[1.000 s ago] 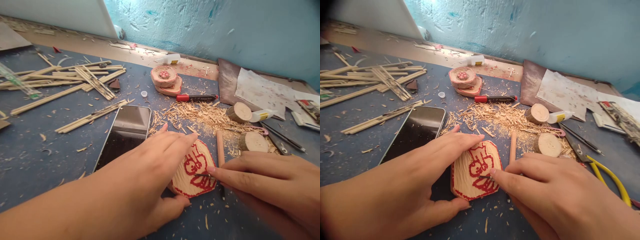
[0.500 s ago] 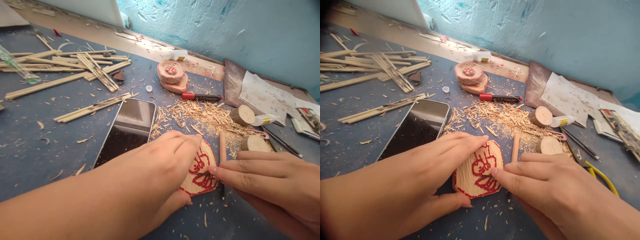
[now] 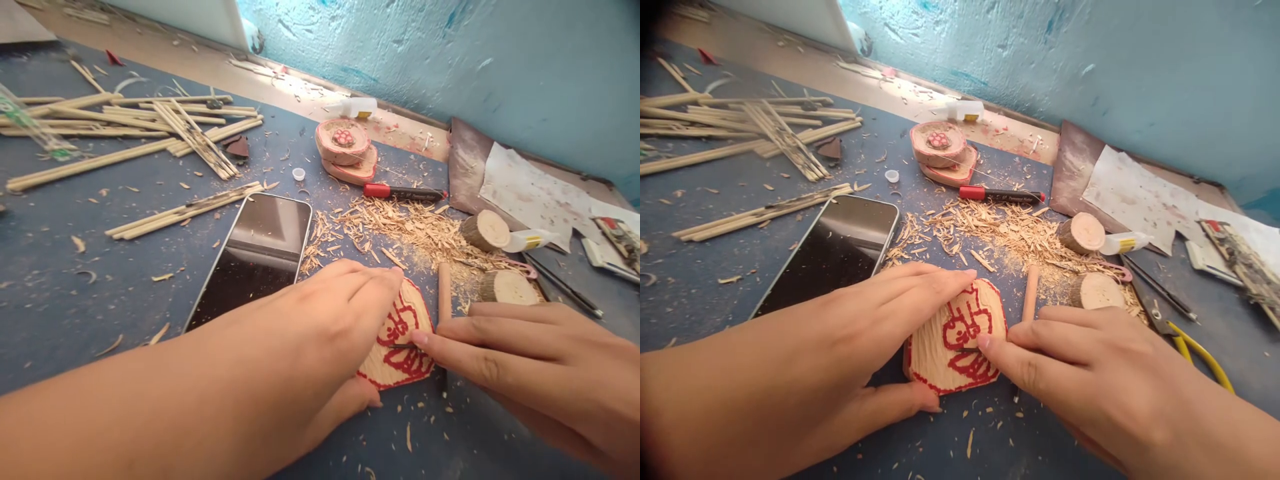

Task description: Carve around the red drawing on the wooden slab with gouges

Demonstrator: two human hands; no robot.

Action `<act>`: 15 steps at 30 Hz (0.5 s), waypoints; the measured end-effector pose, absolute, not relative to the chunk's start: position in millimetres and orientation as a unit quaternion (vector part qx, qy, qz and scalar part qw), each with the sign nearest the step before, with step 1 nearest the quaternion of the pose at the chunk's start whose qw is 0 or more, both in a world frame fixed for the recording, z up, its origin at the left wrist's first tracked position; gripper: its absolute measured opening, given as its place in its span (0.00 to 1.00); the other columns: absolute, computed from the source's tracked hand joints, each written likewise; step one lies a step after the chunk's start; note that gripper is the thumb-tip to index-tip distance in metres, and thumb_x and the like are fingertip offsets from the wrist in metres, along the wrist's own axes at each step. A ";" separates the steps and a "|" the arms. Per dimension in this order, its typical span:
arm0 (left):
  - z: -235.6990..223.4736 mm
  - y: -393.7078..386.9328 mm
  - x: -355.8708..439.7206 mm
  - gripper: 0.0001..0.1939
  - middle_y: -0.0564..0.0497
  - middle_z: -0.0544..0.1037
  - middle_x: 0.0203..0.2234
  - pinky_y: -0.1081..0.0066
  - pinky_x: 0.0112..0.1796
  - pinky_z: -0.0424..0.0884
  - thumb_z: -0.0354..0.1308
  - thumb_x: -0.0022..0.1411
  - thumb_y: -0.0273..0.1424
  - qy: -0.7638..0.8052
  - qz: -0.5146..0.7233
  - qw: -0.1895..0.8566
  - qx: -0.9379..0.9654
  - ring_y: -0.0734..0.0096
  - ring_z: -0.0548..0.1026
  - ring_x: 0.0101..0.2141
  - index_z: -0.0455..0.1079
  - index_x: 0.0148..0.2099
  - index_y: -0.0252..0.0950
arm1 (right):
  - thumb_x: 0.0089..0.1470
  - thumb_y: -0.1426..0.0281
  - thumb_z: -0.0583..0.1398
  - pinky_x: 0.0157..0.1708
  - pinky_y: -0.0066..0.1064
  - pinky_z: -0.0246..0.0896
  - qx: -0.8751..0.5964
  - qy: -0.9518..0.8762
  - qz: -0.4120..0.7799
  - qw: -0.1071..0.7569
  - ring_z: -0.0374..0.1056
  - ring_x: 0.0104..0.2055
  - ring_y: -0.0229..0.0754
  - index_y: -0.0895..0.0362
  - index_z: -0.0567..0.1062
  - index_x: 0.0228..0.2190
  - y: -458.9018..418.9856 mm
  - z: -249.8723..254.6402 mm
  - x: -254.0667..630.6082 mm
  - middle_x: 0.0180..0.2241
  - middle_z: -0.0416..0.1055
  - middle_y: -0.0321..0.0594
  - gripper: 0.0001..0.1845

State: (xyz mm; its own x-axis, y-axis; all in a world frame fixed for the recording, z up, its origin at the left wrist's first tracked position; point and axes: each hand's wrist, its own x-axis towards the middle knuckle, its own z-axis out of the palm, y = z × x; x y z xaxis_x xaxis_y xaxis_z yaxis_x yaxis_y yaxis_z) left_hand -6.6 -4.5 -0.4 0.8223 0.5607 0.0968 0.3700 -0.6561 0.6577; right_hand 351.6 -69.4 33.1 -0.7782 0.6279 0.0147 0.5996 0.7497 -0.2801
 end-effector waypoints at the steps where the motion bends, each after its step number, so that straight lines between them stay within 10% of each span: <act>1: -0.6 -4.1 -7.0 0.22 0.45 0.88 0.74 0.60 0.68 0.85 0.77 0.81 0.38 0.260 0.151 0.317 0.900 0.51 0.87 0.71 0.80 0.70 0.42 | 0.85 0.73 0.55 0.41 0.42 0.88 -0.322 -0.937 0.128 0.043 0.94 0.52 0.56 0.39 0.54 0.95 -69.0 33.6 351.7 0.64 0.95 0.41 0.48; 10: 4.4 -5.5 -2.3 0.26 0.48 0.90 0.66 0.56 0.62 0.84 0.79 0.80 0.38 0.263 0.156 0.268 0.914 0.50 0.90 0.61 0.80 0.73 0.40 | 0.89 0.70 0.58 0.36 0.35 0.83 -0.369 -0.912 0.179 0.026 0.91 0.45 0.45 0.40 0.69 0.90 -77.7 41.0 344.7 0.60 0.94 0.39 0.37; 15: 5.1 -5.6 -0.7 0.26 0.47 0.89 0.68 0.57 0.64 0.84 0.79 0.80 0.37 0.261 0.153 0.267 0.915 0.50 0.89 0.63 0.80 0.73 0.39 | 0.78 0.53 0.75 0.41 0.44 0.89 -0.433 -0.881 0.171 0.078 0.92 0.48 0.59 0.30 0.82 0.81 -102.5 35.7 351.6 0.55 0.95 0.43 0.36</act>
State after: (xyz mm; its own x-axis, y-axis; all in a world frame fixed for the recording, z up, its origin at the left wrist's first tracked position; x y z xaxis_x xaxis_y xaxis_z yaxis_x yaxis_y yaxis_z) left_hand -0.7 -5.6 5.1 0.8163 0.5602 0.1407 0.3962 -0.7204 0.5693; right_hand 351.6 -102.5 35.7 -0.6123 0.7906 -0.0109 0.7370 0.5657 -0.3699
